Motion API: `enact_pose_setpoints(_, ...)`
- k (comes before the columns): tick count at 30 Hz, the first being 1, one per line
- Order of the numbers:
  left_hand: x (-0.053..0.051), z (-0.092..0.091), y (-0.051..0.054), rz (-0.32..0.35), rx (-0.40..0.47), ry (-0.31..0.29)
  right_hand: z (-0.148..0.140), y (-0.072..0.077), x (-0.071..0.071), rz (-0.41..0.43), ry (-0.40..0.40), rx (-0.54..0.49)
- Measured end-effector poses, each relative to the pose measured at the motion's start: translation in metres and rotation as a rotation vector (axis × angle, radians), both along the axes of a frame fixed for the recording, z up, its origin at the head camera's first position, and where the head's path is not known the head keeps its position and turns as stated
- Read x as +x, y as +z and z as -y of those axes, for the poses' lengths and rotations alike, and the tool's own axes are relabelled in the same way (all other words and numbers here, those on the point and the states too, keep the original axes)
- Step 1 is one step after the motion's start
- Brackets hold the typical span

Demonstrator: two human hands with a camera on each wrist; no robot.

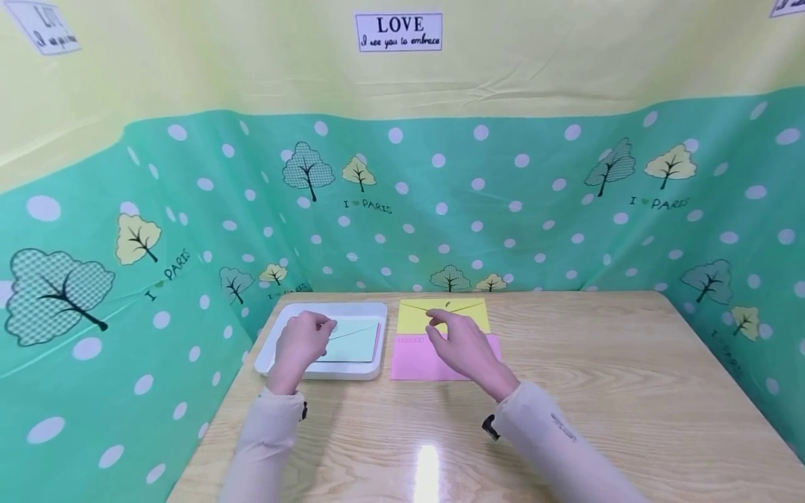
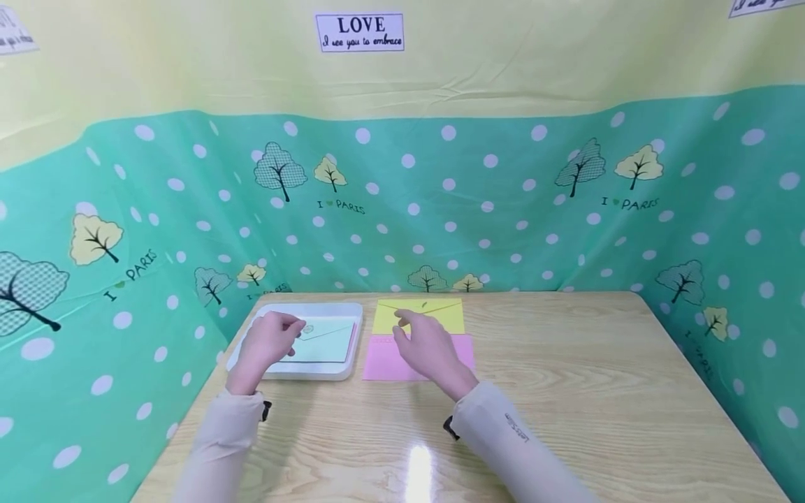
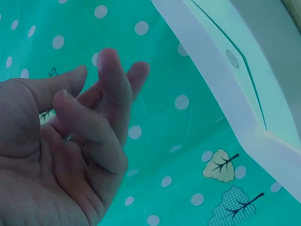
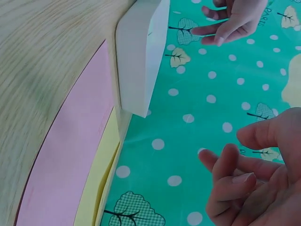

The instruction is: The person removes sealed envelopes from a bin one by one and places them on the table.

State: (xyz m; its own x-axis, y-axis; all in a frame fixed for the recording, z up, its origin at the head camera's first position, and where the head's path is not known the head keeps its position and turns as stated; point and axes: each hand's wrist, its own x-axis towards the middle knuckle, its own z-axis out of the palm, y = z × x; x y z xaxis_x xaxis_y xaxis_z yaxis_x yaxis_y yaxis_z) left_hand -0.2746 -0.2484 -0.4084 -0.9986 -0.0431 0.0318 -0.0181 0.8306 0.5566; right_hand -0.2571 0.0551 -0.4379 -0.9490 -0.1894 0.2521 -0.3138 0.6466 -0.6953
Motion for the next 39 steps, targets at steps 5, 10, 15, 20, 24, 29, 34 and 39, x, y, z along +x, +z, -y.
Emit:
enact_pose_setpoints(5,-0.008,0.014,0.008,-0.008,-0.036,-0.009,0.013,-0.001,-0.009,-0.018,0.022,-0.006)
enact_pose_setpoints(10,-0.017,0.031,0.013,-0.015,-0.047,-0.02,0.021,-0.002,-0.012,0.006,0.036,-0.03)
enact_pose_setpoints(15,-0.024,0.045,0.016,0.018,-0.014,-0.018,0.027,-0.001,-0.013,0.047,0.027,-0.074)
enact_pose_setpoints(20,-0.028,0.053,0.015,0.054,-0.01,-0.009,0.038,-0.004,-0.02,0.06,0.056,-0.088)
enact_pose_setpoints(24,-0.034,0.058,0.012,0.074,-0.022,-0.008,0.049,-0.01,-0.027,0.068,0.087,-0.059)
enact_pose_setpoints(29,-0.042,0.064,0.01,0.108,-0.031,0.0,0.061,-0.014,-0.032,0.057,0.112,-0.028)
enact_pose_setpoints(34,-0.05,0.069,0.006,0.142,-0.018,0.0,0.071,-0.016,-0.033,0.046,0.14,-0.035)
enact_pose_setpoints(39,-0.057,0.076,0.002,0.191,-0.007,0.0,0.079,-0.018,-0.034,0.085,0.152,-0.05)
